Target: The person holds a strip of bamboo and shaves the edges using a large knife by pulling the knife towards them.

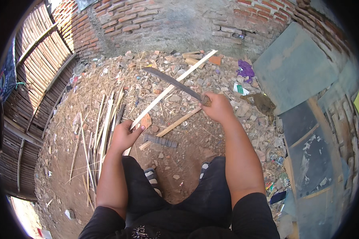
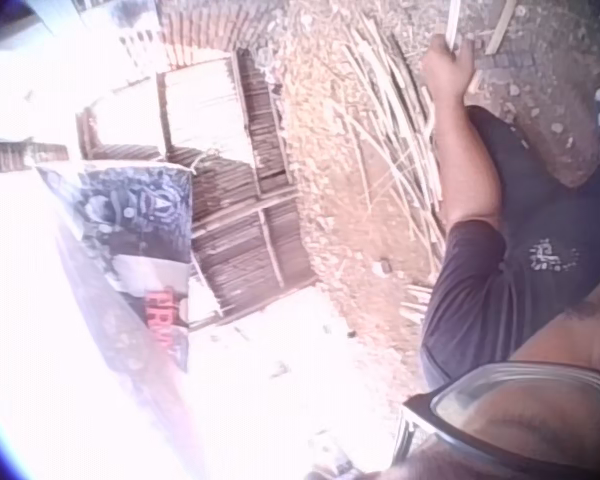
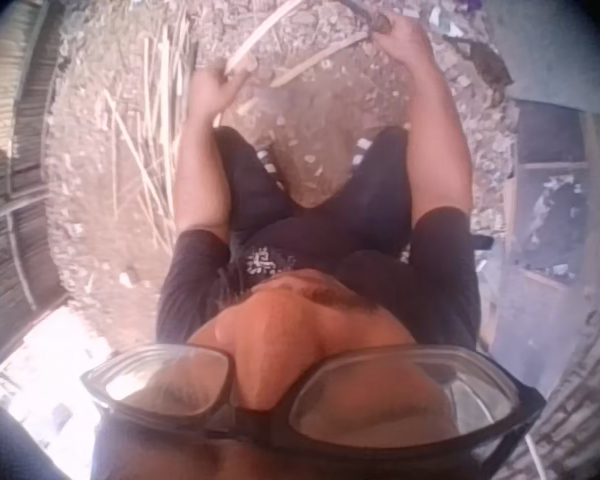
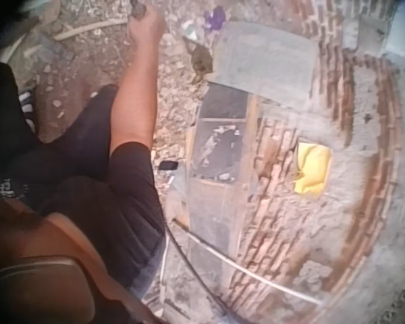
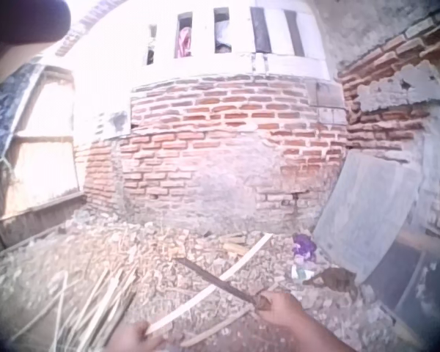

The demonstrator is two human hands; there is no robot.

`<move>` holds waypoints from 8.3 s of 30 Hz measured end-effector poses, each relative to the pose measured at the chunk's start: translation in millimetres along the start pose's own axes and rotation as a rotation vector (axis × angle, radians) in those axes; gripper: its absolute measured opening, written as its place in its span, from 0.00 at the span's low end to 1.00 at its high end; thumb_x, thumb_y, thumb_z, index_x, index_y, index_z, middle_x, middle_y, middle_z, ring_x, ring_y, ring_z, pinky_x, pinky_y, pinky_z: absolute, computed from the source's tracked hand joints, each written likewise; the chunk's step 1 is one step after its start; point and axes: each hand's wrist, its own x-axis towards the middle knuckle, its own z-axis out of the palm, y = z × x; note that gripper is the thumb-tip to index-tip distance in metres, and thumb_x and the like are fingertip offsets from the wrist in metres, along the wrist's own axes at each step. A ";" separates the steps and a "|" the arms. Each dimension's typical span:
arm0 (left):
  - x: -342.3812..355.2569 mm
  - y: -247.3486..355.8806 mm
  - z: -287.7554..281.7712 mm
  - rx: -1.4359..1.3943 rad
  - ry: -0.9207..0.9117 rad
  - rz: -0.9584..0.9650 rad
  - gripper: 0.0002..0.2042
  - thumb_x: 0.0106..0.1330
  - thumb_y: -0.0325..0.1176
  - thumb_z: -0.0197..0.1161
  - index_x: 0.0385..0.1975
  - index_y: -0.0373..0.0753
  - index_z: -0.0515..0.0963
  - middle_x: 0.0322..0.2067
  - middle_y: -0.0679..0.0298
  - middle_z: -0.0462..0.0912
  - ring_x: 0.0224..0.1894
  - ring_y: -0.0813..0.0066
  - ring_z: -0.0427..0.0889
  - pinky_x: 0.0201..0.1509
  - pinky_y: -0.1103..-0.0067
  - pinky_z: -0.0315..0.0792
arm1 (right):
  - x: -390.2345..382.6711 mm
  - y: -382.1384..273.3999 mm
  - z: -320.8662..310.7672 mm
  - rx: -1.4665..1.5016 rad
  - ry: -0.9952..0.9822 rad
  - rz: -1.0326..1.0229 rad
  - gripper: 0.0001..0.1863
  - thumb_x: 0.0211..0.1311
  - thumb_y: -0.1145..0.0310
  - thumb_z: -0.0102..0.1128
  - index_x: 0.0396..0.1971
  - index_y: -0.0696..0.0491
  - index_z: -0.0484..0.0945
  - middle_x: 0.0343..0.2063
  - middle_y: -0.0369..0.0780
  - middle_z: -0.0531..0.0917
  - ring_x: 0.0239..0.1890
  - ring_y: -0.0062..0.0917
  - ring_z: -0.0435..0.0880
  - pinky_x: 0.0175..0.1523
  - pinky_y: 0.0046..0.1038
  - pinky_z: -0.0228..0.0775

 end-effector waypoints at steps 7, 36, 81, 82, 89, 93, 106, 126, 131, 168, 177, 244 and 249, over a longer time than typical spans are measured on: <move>-1.6 7.9 -2.2 0.041 -0.039 -0.036 0.24 0.62 0.54 0.76 0.36 0.34 0.84 0.23 0.54 0.84 0.26 0.59 0.85 0.35 0.67 0.77 | -0.6 -6.8 0.6 0.055 -0.026 0.011 0.24 0.58 0.56 0.77 0.52 0.51 0.86 0.39 0.50 0.89 0.45 0.47 0.89 0.50 0.43 0.79; -0.2 5.6 3.1 0.126 -0.079 -0.059 0.25 0.63 0.56 0.74 0.34 0.34 0.84 0.22 0.52 0.84 0.26 0.54 0.85 0.34 0.64 0.77 | -8.9 -37.4 26.2 -0.115 -0.278 -0.311 0.18 0.56 0.58 0.77 0.43 0.51 0.86 0.32 0.50 0.87 0.39 0.50 0.87 0.43 0.45 0.77; 1.2 -3.9 8.3 0.105 -0.111 0.009 0.27 0.62 0.58 0.75 0.32 0.33 0.83 0.20 0.54 0.81 0.23 0.57 0.82 0.32 0.66 0.75 | -8.7 -30.0 24.8 -0.086 -0.227 -0.259 0.19 0.56 0.57 0.78 0.43 0.50 0.86 0.34 0.48 0.88 0.40 0.48 0.87 0.45 0.45 0.78; 0.7 0.0 7.2 0.099 -0.121 0.010 0.27 0.62 0.58 0.75 0.32 0.33 0.83 0.20 0.54 0.81 0.23 0.57 0.82 0.32 0.66 0.75 | -5.7 -17.7 25.3 -0.082 -0.170 -0.254 0.20 0.56 0.57 0.78 0.45 0.50 0.86 0.34 0.48 0.88 0.40 0.47 0.87 0.45 0.45 0.78; -0.6 2.7 6.4 0.077 -0.083 0.014 0.26 0.62 0.55 0.76 0.31 0.33 0.82 0.20 0.54 0.81 0.23 0.59 0.82 0.31 0.66 0.75 | -0.3 -10.0 8.3 -0.023 -0.099 0.008 0.21 0.58 0.58 0.75 0.49 0.50 0.87 0.39 0.50 0.89 0.45 0.48 0.88 0.51 0.45 0.79; 0.6 1.1 11.8 0.049 -0.092 0.002 0.26 0.62 0.55 0.76 0.29 0.33 0.81 0.20 0.54 0.81 0.23 0.59 0.82 0.31 0.66 0.75 | -3.5 -16.6 22.2 -0.034 -0.130 -0.189 0.20 0.57 0.58 0.78 0.47 0.52 0.86 0.33 0.49 0.87 0.38 0.48 0.87 0.44 0.44 0.77; -0.1 3.4 3.4 0.083 -0.095 -0.020 0.28 0.61 0.58 0.75 0.34 0.33 0.85 0.20 0.53 0.81 0.24 0.56 0.84 0.32 0.65 0.76 | 0.4 -5.5 3.4 -0.012 -0.134 0.040 0.22 0.58 0.57 0.76 0.52 0.50 0.87 0.38 0.50 0.89 0.43 0.45 0.88 0.50 0.43 0.79; -1.6 3.5 0.4 0.061 -0.093 -0.004 0.24 0.63 0.54 0.76 0.31 0.33 0.83 0.18 0.56 0.80 0.22 0.62 0.80 0.31 0.67 0.74 | -3.0 5.7 -1.1 0.007 0.030 0.030 0.22 0.57 0.58 0.78 0.50 0.51 0.88 0.34 0.49 0.88 0.38 0.45 0.88 0.46 0.41 0.78; -0.7 3.5 8.0 0.023 -0.078 -0.007 0.22 0.64 0.48 0.78 0.28 0.32 0.80 0.17 0.61 0.75 0.21 0.75 0.71 0.27 0.70 0.68 | -2.0 -9.0 18.4 -0.055 -0.113 -0.149 0.22 0.57 0.56 0.77 0.50 0.49 0.87 0.37 0.49 0.89 0.43 0.47 0.88 0.49 0.44 0.79; 0.1 2.4 5.3 0.040 -0.091 -0.043 0.23 0.63 0.52 0.76 0.32 0.33 0.83 0.19 0.57 0.81 0.23 0.67 0.79 0.31 0.69 0.74 | -3.4 -5.4 -1.0 -0.034 -0.058 -0.076 0.22 0.58 0.58 0.77 0.52 0.50 0.87 0.33 0.49 0.87 0.39 0.47 0.88 0.45 0.43 0.77; -2.8 3.5 4.3 0.012 -0.083 -0.017 0.22 0.64 0.48 0.78 0.30 0.32 0.81 0.18 0.62 0.78 0.22 0.76 0.73 0.29 0.72 0.69 | -13.1 -45.1 15.0 -0.180 -0.286 -0.285 0.17 0.55 0.59 0.75 0.45 0.46 0.87 0.35 0.46 0.88 0.42 0.46 0.88 0.47 0.47 0.80; -2.3 4.8 2.1 0.039 -0.030 0.024 0.23 0.62 0.48 0.78 0.28 0.32 0.79 0.17 0.59 0.76 0.20 0.74 0.72 0.27 0.71 0.68 | -2.4 -5.5 2.6 -0.010 -0.106 -0.025 0.21 0.57 0.58 0.76 0.48 0.51 0.87 0.40 0.51 0.88 0.46 0.48 0.87 0.51 0.45 0.79; -2.9 8.0 4.0 0.043 -0.042 -0.012 0.23 0.63 0.49 0.78 0.28 0.33 0.79 0.17 0.61 0.76 0.20 0.74 0.72 0.26 0.71 0.67 | -3.8 -13.0 13.4 -0.021 -0.105 -0.172 0.20 0.57 0.58 0.77 0.47 0.52 0.87 0.35 0.50 0.88 0.41 0.48 0.87 0.48 0.44 0.78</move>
